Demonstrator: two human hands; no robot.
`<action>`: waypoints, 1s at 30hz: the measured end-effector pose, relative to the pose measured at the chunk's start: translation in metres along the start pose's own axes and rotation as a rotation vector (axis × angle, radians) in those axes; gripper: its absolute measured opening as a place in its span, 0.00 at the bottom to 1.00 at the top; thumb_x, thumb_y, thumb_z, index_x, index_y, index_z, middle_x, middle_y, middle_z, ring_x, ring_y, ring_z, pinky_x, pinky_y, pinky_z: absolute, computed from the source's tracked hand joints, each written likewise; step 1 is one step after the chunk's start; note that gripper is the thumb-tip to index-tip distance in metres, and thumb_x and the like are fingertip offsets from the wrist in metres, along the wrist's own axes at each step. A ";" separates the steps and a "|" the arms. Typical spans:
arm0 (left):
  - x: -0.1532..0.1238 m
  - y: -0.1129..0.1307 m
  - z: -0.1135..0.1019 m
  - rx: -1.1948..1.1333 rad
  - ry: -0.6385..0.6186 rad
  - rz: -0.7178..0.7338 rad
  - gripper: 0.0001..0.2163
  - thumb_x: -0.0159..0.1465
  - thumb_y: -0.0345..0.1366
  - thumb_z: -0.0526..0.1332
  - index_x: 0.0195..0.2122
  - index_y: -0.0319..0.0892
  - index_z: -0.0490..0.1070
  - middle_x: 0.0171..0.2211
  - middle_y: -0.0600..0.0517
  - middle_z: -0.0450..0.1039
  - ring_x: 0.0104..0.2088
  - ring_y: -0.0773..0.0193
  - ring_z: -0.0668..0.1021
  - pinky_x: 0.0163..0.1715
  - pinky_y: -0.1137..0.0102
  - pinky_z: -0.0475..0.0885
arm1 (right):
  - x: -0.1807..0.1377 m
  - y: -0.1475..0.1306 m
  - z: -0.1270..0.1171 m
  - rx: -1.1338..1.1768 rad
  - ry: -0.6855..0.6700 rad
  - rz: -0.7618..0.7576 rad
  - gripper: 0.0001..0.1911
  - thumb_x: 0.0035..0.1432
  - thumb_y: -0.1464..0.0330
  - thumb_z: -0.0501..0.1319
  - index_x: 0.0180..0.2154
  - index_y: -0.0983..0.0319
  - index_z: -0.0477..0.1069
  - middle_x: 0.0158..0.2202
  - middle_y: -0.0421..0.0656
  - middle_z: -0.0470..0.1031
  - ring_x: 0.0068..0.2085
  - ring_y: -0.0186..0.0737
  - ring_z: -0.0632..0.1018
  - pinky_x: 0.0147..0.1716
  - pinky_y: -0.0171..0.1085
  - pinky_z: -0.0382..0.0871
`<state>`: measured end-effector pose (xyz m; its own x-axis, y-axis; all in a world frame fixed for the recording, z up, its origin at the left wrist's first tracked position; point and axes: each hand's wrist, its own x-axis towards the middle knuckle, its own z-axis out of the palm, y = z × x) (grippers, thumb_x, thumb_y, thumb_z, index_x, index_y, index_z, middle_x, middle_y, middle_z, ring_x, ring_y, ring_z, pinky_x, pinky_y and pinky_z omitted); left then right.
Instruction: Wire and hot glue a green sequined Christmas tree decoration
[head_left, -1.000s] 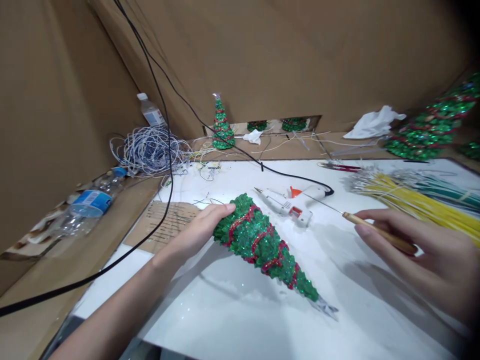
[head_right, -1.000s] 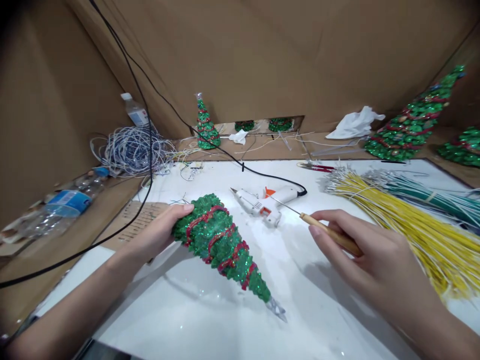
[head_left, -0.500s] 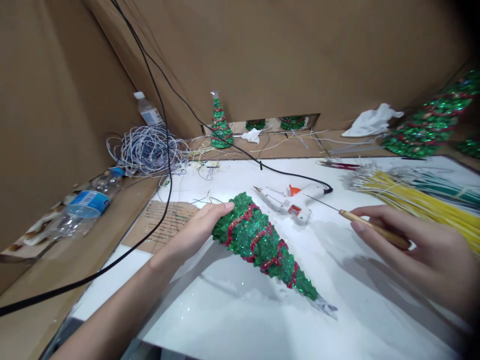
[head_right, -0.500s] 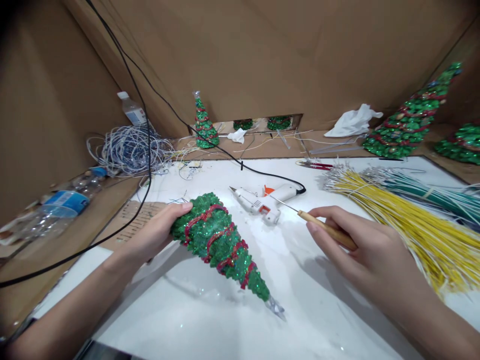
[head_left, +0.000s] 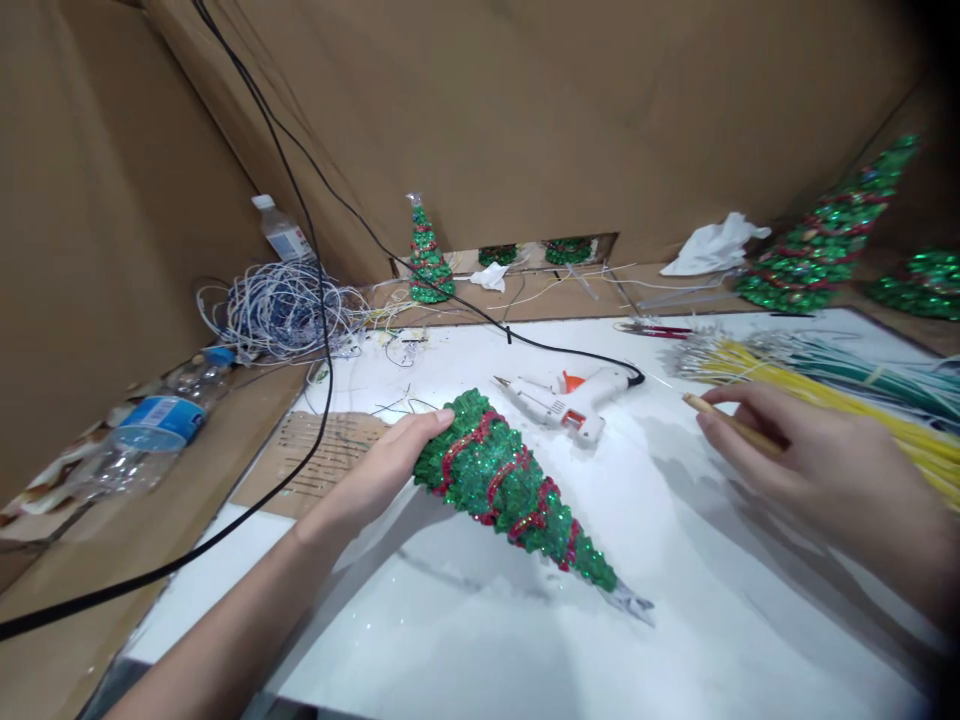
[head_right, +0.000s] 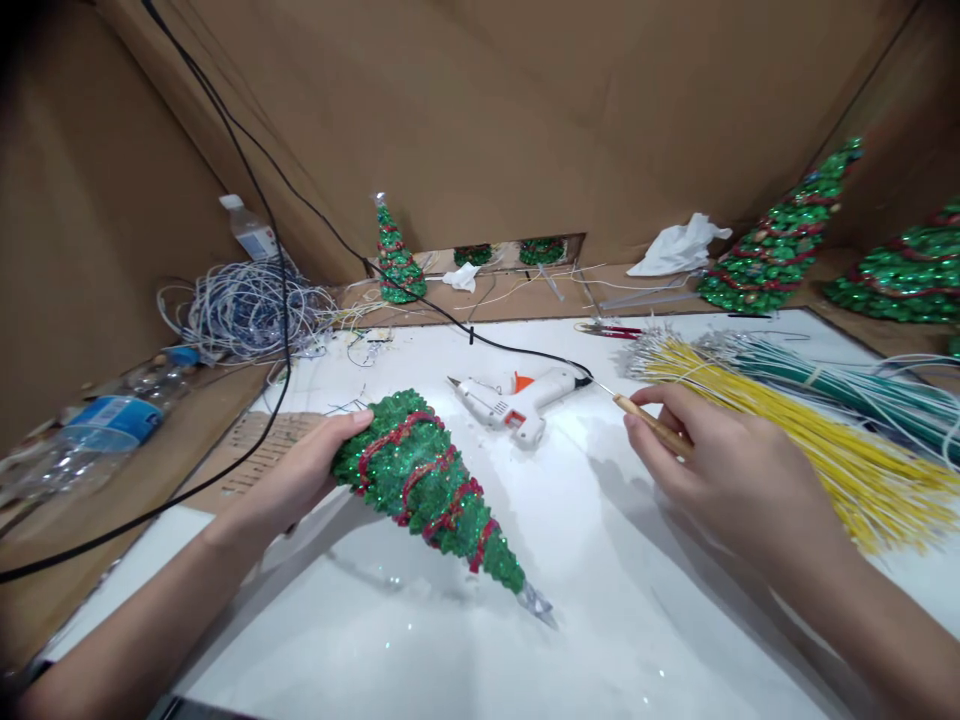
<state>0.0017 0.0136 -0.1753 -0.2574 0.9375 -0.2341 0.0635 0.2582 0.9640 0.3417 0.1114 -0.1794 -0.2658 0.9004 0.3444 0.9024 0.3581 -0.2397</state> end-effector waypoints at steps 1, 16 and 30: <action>0.000 0.000 0.000 0.002 0.004 -0.002 0.20 0.57 0.49 0.62 0.41 0.37 0.76 0.39 0.46 0.78 0.42 0.52 0.76 0.41 0.62 0.69 | 0.001 0.000 0.000 -0.031 -0.031 0.025 0.17 0.54 0.53 0.52 0.41 0.53 0.68 0.22 0.38 0.71 0.22 0.40 0.71 0.21 0.35 0.56; 0.000 -0.001 0.004 -0.089 0.095 0.000 0.20 0.52 0.49 0.66 0.38 0.38 0.77 0.37 0.48 0.79 0.40 0.54 0.77 0.39 0.65 0.69 | 0.001 -0.004 0.013 -0.051 -0.344 -0.098 0.17 0.57 0.64 0.52 0.47 0.57 0.68 0.33 0.43 0.77 0.33 0.43 0.77 0.29 0.37 0.61; 0.002 -0.006 0.001 -0.078 0.093 0.004 0.21 0.52 0.52 0.66 0.39 0.40 0.76 0.43 0.49 0.78 0.51 0.50 0.74 0.50 0.63 0.66 | 0.000 -0.007 0.006 0.047 -0.206 -0.128 0.12 0.61 0.62 0.51 0.41 0.55 0.71 0.32 0.39 0.77 0.32 0.38 0.76 0.30 0.35 0.62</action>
<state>0.0013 0.0136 -0.1820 -0.3460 0.9118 -0.2210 -0.0096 0.2321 0.9727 0.3336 0.1105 -0.1835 -0.4451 0.8765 0.1834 0.8412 0.4795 -0.2499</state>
